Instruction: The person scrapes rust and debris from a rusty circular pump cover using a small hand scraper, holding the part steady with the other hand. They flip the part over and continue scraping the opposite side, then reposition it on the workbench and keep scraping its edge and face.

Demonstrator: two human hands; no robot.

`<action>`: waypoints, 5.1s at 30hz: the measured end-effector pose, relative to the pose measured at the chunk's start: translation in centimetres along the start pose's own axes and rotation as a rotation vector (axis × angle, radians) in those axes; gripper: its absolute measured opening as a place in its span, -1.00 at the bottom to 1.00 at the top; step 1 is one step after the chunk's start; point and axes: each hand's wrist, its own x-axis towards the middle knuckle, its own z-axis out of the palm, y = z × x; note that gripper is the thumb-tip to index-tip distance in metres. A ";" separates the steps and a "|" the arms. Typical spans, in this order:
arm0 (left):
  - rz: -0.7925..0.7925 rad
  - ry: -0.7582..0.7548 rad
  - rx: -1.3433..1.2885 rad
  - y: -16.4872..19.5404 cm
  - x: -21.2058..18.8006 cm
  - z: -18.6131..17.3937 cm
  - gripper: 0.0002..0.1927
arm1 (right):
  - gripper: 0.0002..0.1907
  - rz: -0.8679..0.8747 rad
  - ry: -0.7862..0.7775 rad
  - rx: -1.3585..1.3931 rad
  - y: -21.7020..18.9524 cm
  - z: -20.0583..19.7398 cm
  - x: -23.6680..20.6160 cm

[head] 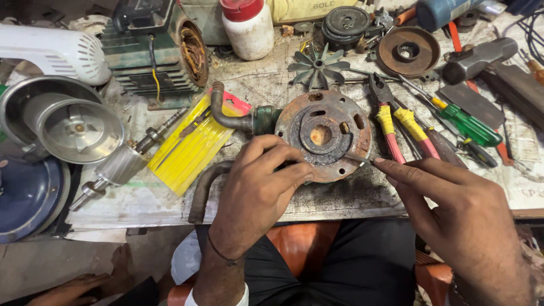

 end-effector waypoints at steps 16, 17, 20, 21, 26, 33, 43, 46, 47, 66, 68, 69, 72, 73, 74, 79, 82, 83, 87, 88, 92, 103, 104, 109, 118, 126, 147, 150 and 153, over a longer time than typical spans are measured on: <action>0.005 0.018 0.125 -0.4 2.2 2.1 0.35 | -0.49 0.001 -0.004 -0.258 -0.1 1.4 -0.9; -0.019 -0.020 0.169 -0.4 2.7 2.4 0.47 | -0.50 0.003 0.023 -0.254 -0.1 1.4 -0.9; -0.125 -0.096 0.298 -0.4 4.0 3.2 0.55 | -0.59 -0.006 0.004 -0.078 -0.3 1.5 -0.7; -0.151 -0.091 0.254 -0.4 4.1 3.2 0.54 | -0.55 0.010 0.015 -0.134 -0.4 1.5 -0.8; -0.204 -0.051 0.229 -0.4 4.0 3.5 0.44 | -0.51 -0.010 0.013 -0.147 -0.9 1.4 -0.9; -0.163 0.081 0.234 0.0 3.5 3.9 0.33 | -0.49 0.064 0.004 -0.140 -0.7 1.7 -0.9; -0.197 0.080 0.199 0.1 3.5 4.0 0.24 | -0.61 0.026 0.159 -0.170 -3.1 1.5 0.5; -0.177 0.107 0.183 0.0 3.5 4.1 0.22 | -0.56 0.021 0.197 -0.247 -3.4 1.6 0.3; -0.172 0.116 0.175 0.1 3.5 4.1 0.20 | -0.53 0.020 0.182 -0.275 -3.4 1.7 0.3; -0.187 0.116 0.173 0.1 3.3 4.2 0.17 | -0.66 -0.007 0.185 -0.112 -1.3 1.6 1.8; -0.176 0.130 0.164 0.0 3.4 4.3 0.17 | -0.59 0.009 0.121 -0.181 -1.5 1.1 1.5; -0.182 0.120 0.176 -0.1 3.4 4.3 0.17 | -0.55 -0.019 0.101 -0.163 -1.6 0.9 1.3; -0.189 0.107 0.192 -0.1 3.5 4.3 0.17 | -0.54 -0.035 0.055 -0.127 -1.5 0.4 0.9; -0.181 0.117 0.193 -0.1 3.4 4.3 0.17 | -0.59 0.002 0.055 -0.122 -1.4 0.4 1.1; -0.173 0.126 0.194 0.0 3.4 4.3 0.17 | -0.64 0.039 0.056 -0.116 -1.4 0.5 1.3; -0.191 0.110 0.205 0.1 3.5 4.1 0.18 | -0.62 -0.010 0.078 -0.200 -1.9 0.6 1.6; -0.186 0.124 0.200 0.1 3.5 4.1 0.16 | -0.71 -0.021 0.104 -0.075 -1.7 0.7 2.1; -0.186 0.130 0.192 0.2 3.4 4.1 0.15 | -0.77 -0.013 0.129 -0.036 -1.6 0.8 2.2; -0.199 0.114 0.193 0.2 3.3 4.2 0.16 | -0.64 0.003 0.091 -0.106 -1.1 1.0 2.0; -0.202 0.111 0.199 0.2 3.3 4.2 0.16 | -0.61 -0.001 0.055 -0.104 -1.0 0.9 2.1; -0.184 0.135 0.202 0.2 3.3 4.2 0.17 | -0.72 -0.007 0.112 0.052 -1.1 0.9 2.7; -0.216 0.091 0.171 0.2 3.3 4.3 0.17 | -0.65 -0.051 0.122 0.049 0.8 2.3 2.0; -0.222 0.086 0.167 0.2 3.3 4.2 0.17 | -0.61 -0.053 0.121 0.024 0.5 2.2 2.0; -0.241 0.066 0.209 -0.1 3.4 4.3 0.21 | -0.57 0.064 -0.071 -0.063 -2.4 -0.1 2.8; -0.224 0.091 0.209 0.0 3.2 4.4 0.21 | -0.69 0.009 -0.037 0.074 -0.3 1.1 2.5; -0.235 0.089 0.206 0.0 3.2 4.3 0.19 | -0.59 0.001 -0.024 0.033 -0.3 1.4 2.1; -0.210 0.116 0.197 0.2 3.1 4.4 0.17 | -0.68 -0.018 0.059 0.022 -1.3 1.1 2.8; -0.212 0.106 0.184 0.2 3.1 4.4 0.17 | -0.68 -0.021 0.139 0.084 -0.8 1.3 3.1; -0.225 0.106 0.216 0.1 3.2 4.4 0.20 | -0.63 -0.111 0.115 0.077 -0.7 1.2 3.3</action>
